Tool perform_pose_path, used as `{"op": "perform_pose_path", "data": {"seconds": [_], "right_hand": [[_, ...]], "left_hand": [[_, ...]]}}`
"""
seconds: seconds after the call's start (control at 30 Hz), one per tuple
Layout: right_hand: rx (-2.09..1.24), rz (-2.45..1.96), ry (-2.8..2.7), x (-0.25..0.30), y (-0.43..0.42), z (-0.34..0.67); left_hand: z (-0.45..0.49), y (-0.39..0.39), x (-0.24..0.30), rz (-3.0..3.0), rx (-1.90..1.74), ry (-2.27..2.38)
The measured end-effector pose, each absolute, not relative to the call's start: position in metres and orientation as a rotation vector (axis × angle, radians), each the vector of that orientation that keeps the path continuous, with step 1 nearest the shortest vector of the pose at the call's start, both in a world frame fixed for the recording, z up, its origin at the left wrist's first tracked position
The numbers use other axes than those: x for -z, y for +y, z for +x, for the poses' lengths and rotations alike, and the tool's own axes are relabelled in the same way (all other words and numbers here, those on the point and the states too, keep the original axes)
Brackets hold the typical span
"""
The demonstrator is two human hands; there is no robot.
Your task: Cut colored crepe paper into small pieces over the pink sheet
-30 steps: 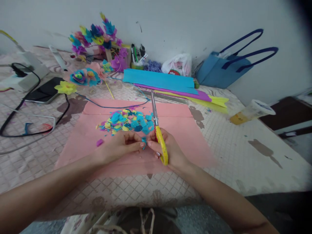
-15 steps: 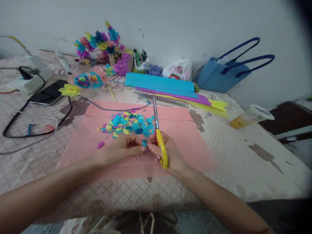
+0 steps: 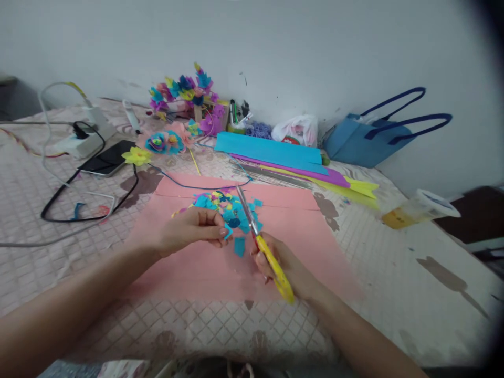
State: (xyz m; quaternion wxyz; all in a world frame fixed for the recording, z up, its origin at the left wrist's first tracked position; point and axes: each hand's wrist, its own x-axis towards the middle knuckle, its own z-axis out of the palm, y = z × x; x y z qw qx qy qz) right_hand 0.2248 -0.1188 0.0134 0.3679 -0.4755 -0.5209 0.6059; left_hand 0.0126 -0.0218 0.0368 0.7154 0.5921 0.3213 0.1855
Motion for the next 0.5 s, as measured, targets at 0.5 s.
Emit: {"op": "perform_pose_path", "data": {"seconds": [0.5], "right_hand": [[-1.46, -1.466, -1.753, -0.028, -0.12, 0.23]], "left_hand": [[-0.005, -0.007, -0.04, 1.233, -0.519, 0.598]]}}
